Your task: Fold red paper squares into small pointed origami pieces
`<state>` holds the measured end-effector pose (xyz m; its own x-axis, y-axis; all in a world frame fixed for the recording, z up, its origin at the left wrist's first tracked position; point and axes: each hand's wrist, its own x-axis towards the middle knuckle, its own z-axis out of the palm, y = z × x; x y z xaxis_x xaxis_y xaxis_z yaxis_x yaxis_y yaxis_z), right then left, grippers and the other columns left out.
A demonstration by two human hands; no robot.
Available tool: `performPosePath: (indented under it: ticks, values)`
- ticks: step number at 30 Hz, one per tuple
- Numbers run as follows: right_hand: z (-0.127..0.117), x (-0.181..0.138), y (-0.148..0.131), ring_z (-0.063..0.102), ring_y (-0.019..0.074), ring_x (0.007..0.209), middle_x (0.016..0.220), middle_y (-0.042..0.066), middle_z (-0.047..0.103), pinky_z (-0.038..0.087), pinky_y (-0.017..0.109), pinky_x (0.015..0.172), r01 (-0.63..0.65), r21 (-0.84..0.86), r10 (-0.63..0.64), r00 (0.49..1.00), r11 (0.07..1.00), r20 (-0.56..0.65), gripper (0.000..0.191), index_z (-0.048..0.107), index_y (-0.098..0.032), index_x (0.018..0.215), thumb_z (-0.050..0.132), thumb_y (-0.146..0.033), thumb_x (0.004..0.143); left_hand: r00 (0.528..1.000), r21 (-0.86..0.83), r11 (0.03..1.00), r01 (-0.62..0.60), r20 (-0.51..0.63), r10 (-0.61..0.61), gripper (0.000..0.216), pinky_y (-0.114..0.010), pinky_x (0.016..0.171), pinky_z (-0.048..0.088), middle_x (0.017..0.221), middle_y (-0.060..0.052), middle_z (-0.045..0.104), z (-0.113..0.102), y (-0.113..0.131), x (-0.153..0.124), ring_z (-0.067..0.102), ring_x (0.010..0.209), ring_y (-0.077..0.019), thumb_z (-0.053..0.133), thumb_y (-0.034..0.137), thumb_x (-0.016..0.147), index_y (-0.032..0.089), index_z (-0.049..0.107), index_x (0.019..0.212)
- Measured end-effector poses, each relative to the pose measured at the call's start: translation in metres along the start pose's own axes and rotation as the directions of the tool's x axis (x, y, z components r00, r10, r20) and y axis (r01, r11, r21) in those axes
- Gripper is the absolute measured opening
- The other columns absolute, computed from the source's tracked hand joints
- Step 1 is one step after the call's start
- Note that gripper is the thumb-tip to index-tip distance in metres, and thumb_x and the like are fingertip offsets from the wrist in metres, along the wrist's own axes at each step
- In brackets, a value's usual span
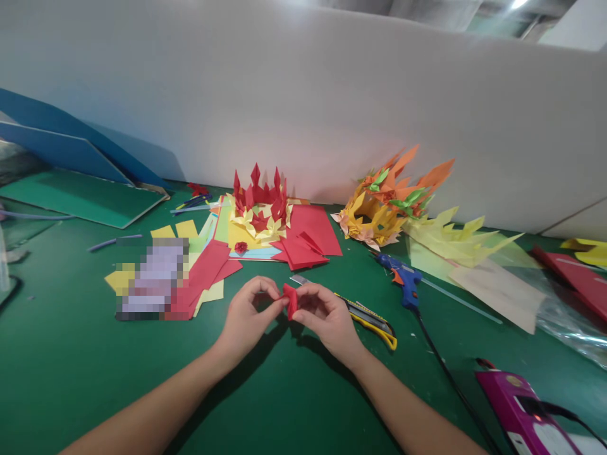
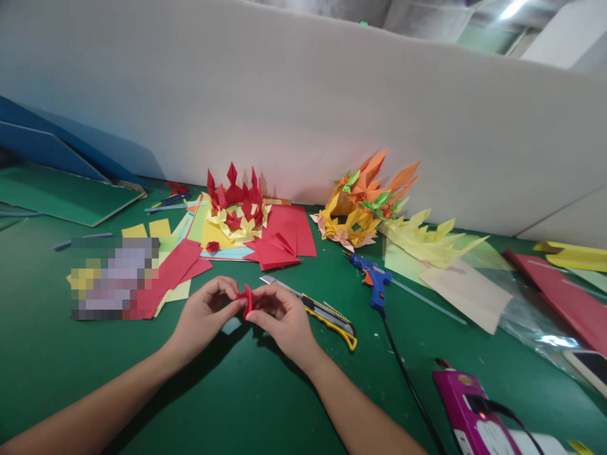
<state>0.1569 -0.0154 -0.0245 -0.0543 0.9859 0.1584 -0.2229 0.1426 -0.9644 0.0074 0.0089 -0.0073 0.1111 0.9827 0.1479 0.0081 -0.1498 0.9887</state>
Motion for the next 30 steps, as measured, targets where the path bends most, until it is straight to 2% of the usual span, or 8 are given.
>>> performPosePath:
  ticks: [3, 8, 10, 15, 20, 26, 30]
  values:
    - [0.0009, 0.0001, 0.0005, 0.060, 0.0137, 0.066, 0.075, -0.001, 0.062, 0.053, 0.030, 0.069, -0.016, -0.005, 0.016, 1.000, 1.000, 0.004, 0.032, 0.059, -0.023, 0.084, 0.078, -0.037, 0.062, 0.998, 0.071, 0.997, -0.034, 0.053, 0.030, 0.016, -0.027, 0.069, 0.046, 0.068, 0.001, 0.057, 0.0006, 0.0030, -0.0026, 0.055, 0.069, -0.0145, 0.065, 0.017, 0.065, 0.021, 0.051, 0.059]
    - [0.0015, -0.0006, 0.0010, 0.058, 0.0133, 0.066, 0.074, -0.002, 0.059, 0.052, 0.027, 0.066, -0.011, -0.031, 0.011, 1.000, 0.999, 0.022, 0.033, 0.055, -0.023, 0.080, 0.078, -0.038, 0.062, 0.990, 0.153, 0.988, -0.013, 0.143, -0.009, 0.008, -0.026, 0.063, 0.045, 0.069, 0.001, 0.059, 0.0022, 0.0051, -0.0058, 0.054, 0.064, -0.0137, 0.063, 0.018, 0.067, 0.021, 0.060, 0.073]
    - [0.0006, -0.0007, 0.0007, 0.057, 0.0125, 0.066, 0.074, -0.003, 0.058, 0.050, 0.026, 0.064, 0.005, -0.036, -0.004, 1.000, 0.999, 0.026, 0.032, 0.054, -0.022, 0.077, 0.078, -0.037, 0.062, 0.984, 0.115, 0.993, 0.001, 0.176, -0.022, 0.006, -0.026, 0.065, 0.046, 0.072, 0.000, 0.060, 0.0026, 0.0044, -0.0067, 0.056, 0.067, -0.0144, 0.063, 0.019, 0.068, 0.020, 0.061, 0.074]
    - [-0.0023, -0.0002, -0.0018, 0.053, 0.0114, 0.062, 0.073, -0.003, 0.055, 0.047, 0.025, 0.061, 0.026, -0.053, -0.024, 0.999, 0.998, 0.028, 0.029, 0.055, -0.021, 0.076, 0.076, -0.037, 0.065, 0.957, -0.058, 0.990, 0.128, 0.271, -0.107, 0.014, -0.028, 0.068, 0.049, 0.078, -0.002, 0.065, 0.0022, 0.0042, -0.0073, 0.060, 0.071, -0.0154, 0.066, 0.025, 0.070, 0.019, 0.063, 0.082]
    - [-0.0022, -0.0005, -0.0029, 0.050, 0.0106, 0.061, 0.075, -0.003, 0.054, 0.046, 0.024, 0.060, 0.065, -0.069, -0.061, 0.996, 0.995, 0.062, 0.031, 0.055, -0.022, 0.078, 0.078, -0.035, 0.062, 0.941, -0.134, 0.962, 0.238, 0.276, -0.195, 0.019, -0.027, 0.064, 0.050, 0.069, 0.000, 0.066, 0.0014, 0.0068, -0.0041, 0.061, 0.066, -0.0146, 0.074, 0.033, 0.064, 0.019, 0.062, 0.069]
    - [-0.0049, -0.0015, 0.0008, 0.050, 0.0100, 0.065, 0.078, -0.003, 0.055, 0.046, 0.023, 0.064, 0.071, -0.046, -0.066, 0.993, 0.996, 0.096, 0.027, 0.057, -0.022, 0.082, 0.077, -0.027, 0.065, 0.936, -0.151, 0.955, 0.254, 0.286, -0.203, 0.023, -0.029, 0.067, 0.051, 0.071, 0.000, 0.067, -0.0014, 0.0047, -0.0010, 0.062, 0.068, -0.0151, 0.077, 0.034, 0.060, 0.018, 0.063, 0.068]
    - [-0.0071, -0.0012, -0.0008, 0.055, 0.0123, 0.072, 0.083, -0.001, 0.057, 0.049, 0.025, 0.068, 0.089, -0.042, -0.084, 0.991, 0.995, 0.101, 0.018, 0.060, -0.023, 0.086, 0.070, -0.028, 0.072, 0.932, -0.106, 0.960, 0.259, 0.288, -0.220, 0.020, -0.029, 0.068, 0.051, 0.072, 0.001, 0.065, -0.0033, 0.0045, 0.0001, 0.061, 0.067, -0.0136, 0.072, 0.033, 0.065, 0.017, 0.062, 0.072]
